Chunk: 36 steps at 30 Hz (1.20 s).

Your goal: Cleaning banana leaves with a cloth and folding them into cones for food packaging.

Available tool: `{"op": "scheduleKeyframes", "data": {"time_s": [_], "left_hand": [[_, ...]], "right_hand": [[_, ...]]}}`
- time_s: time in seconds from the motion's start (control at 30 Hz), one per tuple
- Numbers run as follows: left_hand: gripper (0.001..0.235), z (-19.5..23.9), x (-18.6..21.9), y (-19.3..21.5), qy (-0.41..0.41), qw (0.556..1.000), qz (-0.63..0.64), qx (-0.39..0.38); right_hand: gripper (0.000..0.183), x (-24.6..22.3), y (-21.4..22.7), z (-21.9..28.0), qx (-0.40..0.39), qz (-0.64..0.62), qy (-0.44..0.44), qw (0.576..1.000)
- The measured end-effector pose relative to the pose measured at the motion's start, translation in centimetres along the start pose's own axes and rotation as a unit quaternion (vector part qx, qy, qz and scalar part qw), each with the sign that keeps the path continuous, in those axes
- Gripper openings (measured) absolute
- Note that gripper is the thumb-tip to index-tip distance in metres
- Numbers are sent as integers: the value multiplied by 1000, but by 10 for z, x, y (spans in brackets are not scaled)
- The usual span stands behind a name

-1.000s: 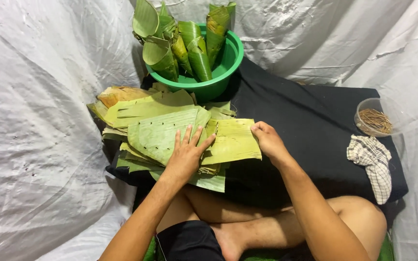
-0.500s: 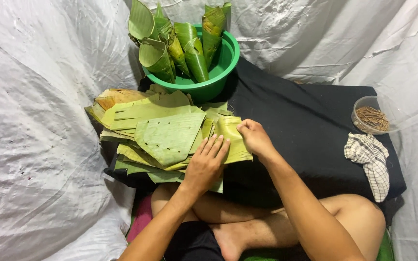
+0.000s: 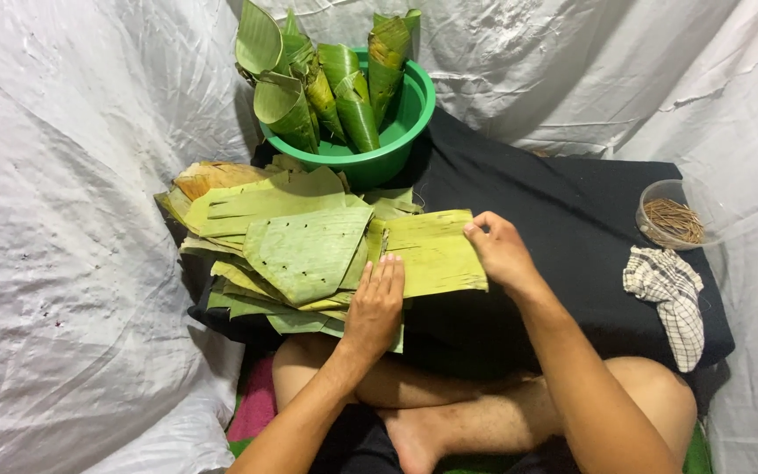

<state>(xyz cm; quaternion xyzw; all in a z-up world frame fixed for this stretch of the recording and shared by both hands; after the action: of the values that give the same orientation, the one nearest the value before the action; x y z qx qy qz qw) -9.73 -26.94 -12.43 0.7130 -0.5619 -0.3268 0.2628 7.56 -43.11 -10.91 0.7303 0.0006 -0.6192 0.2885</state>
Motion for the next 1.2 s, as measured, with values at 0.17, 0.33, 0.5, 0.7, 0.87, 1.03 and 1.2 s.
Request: {"op": "scheduleKeyframes", "data": {"time_s": [0.17,0.33,0.5,0.7,0.87,1.03,1.2], "left_hand": [[55,-2,1,3,12,999,41,-25],[83,-22,-1,40,46,979,175,-93],[76,-61,-10,67,154,914,338,-161],[93,-100,-35,-9,255,829,425,-260],[83,-117,-34,-47,263,786,454,-328],[55,-124,-23,-61,265,749,517,-320],[32,-129,-6,-67,313,649,639,-267]], "right_hand": [[19,35,28,-3,-10,-84,7,996],[15,37,53,14,9,-179,13,984],[16,57,78,20,43,-215,16,976],[17,89,107,32,83,-247,20,965],[16,109,130,40,117,-267,18,956],[15,125,153,45,157,-268,15,950],[11,131,170,45,212,-260,23,942]]}}
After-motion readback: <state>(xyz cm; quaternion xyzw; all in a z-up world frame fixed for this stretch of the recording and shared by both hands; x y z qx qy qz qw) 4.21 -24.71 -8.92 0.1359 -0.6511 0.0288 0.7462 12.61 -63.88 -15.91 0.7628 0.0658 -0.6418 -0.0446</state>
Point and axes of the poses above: each hand's wrist, its own z-axis away from the middle knuckle, its own y-axis out of the back of the hand, x = y × z, the point moved 6 cm from there along -z, towards the middle knuckle, and after that the axes turned 9 degrees about y, right-handed, at the moved point
